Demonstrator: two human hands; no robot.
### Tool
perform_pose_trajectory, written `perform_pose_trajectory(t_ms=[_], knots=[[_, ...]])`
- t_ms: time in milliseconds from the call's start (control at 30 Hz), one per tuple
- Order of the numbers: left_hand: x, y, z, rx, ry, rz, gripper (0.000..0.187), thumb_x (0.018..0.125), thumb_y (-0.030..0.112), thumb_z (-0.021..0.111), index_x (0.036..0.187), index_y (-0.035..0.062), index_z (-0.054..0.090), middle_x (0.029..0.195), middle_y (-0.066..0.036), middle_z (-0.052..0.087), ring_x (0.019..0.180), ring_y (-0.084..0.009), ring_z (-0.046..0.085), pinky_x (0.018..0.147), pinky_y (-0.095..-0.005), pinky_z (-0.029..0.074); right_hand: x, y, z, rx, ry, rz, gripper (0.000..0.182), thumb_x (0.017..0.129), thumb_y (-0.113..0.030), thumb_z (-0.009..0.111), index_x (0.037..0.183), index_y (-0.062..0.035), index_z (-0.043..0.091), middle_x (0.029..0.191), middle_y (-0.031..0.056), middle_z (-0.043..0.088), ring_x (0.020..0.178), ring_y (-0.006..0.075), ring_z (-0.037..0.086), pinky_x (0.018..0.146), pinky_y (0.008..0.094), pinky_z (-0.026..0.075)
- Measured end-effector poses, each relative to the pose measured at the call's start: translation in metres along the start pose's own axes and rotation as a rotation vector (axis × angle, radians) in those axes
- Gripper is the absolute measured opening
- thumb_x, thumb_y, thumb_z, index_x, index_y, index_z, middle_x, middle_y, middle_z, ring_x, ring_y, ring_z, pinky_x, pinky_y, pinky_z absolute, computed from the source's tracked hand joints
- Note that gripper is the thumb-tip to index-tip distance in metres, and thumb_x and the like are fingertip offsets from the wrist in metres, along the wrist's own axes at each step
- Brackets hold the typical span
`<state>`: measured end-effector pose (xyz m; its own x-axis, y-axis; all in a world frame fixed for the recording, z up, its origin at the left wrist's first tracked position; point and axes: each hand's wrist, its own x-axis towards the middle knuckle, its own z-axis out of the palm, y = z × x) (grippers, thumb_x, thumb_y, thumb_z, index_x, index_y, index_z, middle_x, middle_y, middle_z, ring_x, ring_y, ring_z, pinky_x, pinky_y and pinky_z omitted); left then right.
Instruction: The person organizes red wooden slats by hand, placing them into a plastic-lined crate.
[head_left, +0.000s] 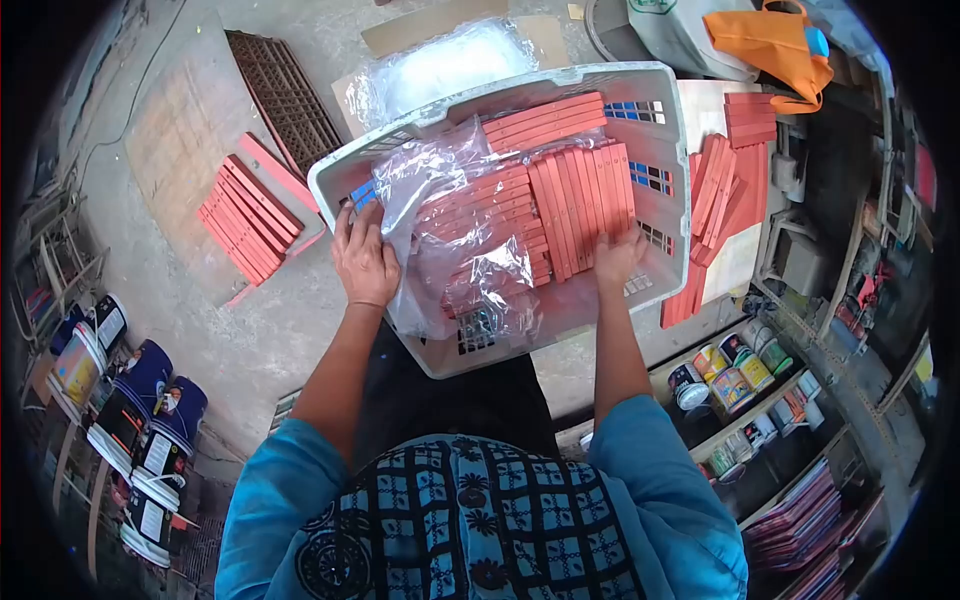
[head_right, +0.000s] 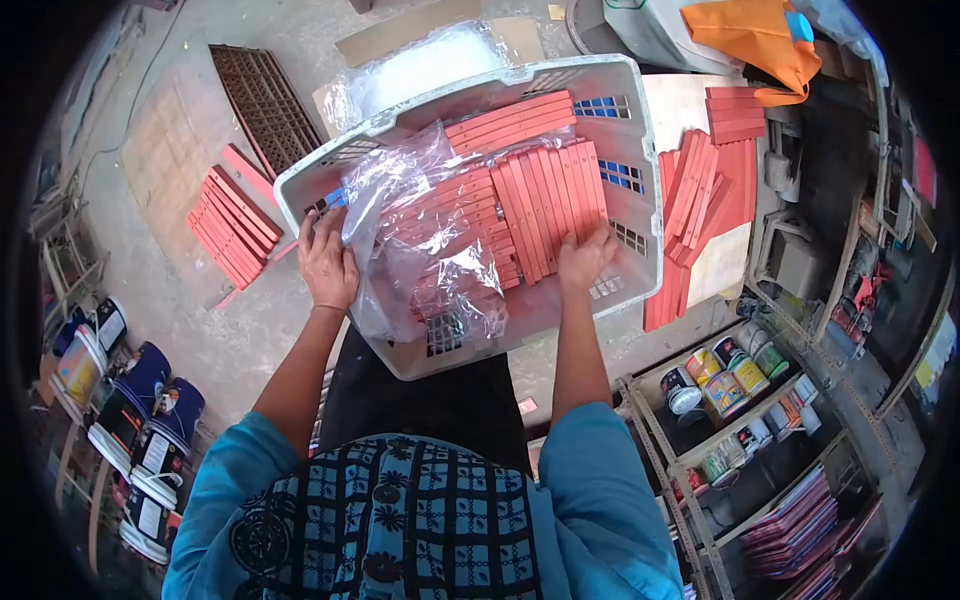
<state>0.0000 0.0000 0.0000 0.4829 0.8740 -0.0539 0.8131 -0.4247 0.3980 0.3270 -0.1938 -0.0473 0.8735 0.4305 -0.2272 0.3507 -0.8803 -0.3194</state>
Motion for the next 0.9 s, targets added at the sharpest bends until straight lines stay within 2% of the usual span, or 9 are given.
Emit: perform_pose_trajectory(t_ms=[167, 267, 367, 500, 700, 733, 833, 900], knots=[[0.002, 0.002, -0.001, 0.005, 0.012, 0.001, 0.026, 0.071, 0.008, 0.053, 0.096, 0.0023, 0.060, 0.129, -0.005, 0.051, 0.130, -0.0334, 0.036, 0.098, -0.0449, 0.035, 0.001, -0.008, 0.002, -0.086, 0.019, -0.046, 0.063, 0.077, -0.011, 0.066, 0.133, -0.0011, 0.039, 0.135, 0.0269, 0.034, 0.125, 0.0422, 0.034, 0.105, 0.0449, 0.031], [0.002, 0.001, -0.001, 0.027, -0.012, -0.007, 0.025, 0.071, 0.008, 0.053, 0.095, 0.0021, 0.060, 0.129, -0.005, 0.052, 0.130, -0.0332, 0.036, 0.098, -0.0447, 0.035, 0.002, -0.025, 0.009, -0.046, 0.001, -0.275, 0.063, 0.078, -0.013, 0.065, 0.134, -0.0022, 0.039, 0.136, 0.0262, 0.033, 0.126, 0.0415, 0.034, 0.105, 0.0455, 0.031], [0.003, 0.002, -0.002, 0.038, -0.022, -0.013, 0.024, 0.071, 0.008, 0.054, 0.094, 0.0021, 0.060, 0.129, -0.004, 0.052, 0.130, -0.0329, 0.036, 0.098, -0.0443, 0.035, 0.010, -0.055, 0.013, 0.010, -0.035, -0.360, 0.064, 0.079, -0.015, 0.065, 0.135, -0.0029, 0.038, 0.136, 0.0256, 0.032, 0.127, 0.0410, 0.033, 0.105, 0.0467, 0.030], [0.004, 0.004, -0.002, 0.028, 0.000, -0.013, 0.024, 0.071, 0.008, 0.054, 0.094, 0.0020, 0.061, 0.129, -0.004, 0.052, 0.129, -0.0326, 0.037, 0.098, -0.0438, 0.035, 0.020, -0.066, 0.020, 0.023, -0.055, -0.363, 0.070, 0.076, -0.023, 0.069, 0.137, -0.0073, 0.038, 0.138, 0.0244, 0.030, 0.128, 0.0396, 0.031, 0.105, 0.0488, 0.029], [0.004, 0.005, -0.004, 0.030, -0.012, -0.030, 0.022, 0.071, 0.008, 0.054, 0.091, 0.0020, 0.061, 0.129, -0.004, 0.052, 0.129, -0.0325, 0.037, 0.096, -0.0438, 0.035, 0.002, -0.096, 0.023, -0.234, -0.226, -0.555, 0.079, 0.072, -0.031, 0.074, 0.139, -0.0145, 0.036, 0.142, 0.0197, 0.026, 0.131, 0.0376, 0.028, 0.105, 0.0541, 0.024], [0.004, 0.005, -0.003, 0.028, -0.015, -0.034, 0.022, 0.071, 0.008, 0.054, 0.090, 0.0020, 0.061, 0.129, -0.004, 0.053, 0.129, -0.0325, 0.037, 0.096, -0.0439, 0.035, 0.002, -0.096, 0.028, -0.241, -0.174, -0.578, 0.078, 0.072, -0.032, 0.074, 0.137, -0.0126, 0.037, 0.141, 0.0194, 0.029, 0.129, 0.0382, 0.030, 0.104, 0.0553, 0.024], [0.004, 0.003, -0.004, 0.018, -0.007, -0.028, 0.020, 0.070, 0.008, 0.055, 0.089, 0.0019, 0.061, 0.129, -0.004, 0.053, 0.129, -0.0326, 0.037, 0.096, -0.0441, 0.035, -0.002, -0.101, 0.033, -0.069, -0.114, -0.693, 0.076, 0.072, -0.032, 0.074, 0.135, -0.0097, 0.039, 0.135, 0.0200, 0.037, 0.125, 0.0369, 0.036, 0.102, 0.0522, 0.029], [0.004, 0.003, -0.002, 0.010, -0.001, -0.024, 0.019, 0.070, 0.007, 0.055, 0.088, 0.0019, 0.061, 0.129, -0.004, 0.053, 0.129, -0.0326, 0.037, 0.096, -0.0441, 0.035, -0.015, -0.110, 0.043, 0.128, -0.286, -0.624, 0.074, 0.072, -0.030, 0.074, 0.134, -0.0084, 0.040, 0.131, 0.0189, 0.042, 0.121, 0.0356, 0.040, 0.099, 0.0492, 0.034]])
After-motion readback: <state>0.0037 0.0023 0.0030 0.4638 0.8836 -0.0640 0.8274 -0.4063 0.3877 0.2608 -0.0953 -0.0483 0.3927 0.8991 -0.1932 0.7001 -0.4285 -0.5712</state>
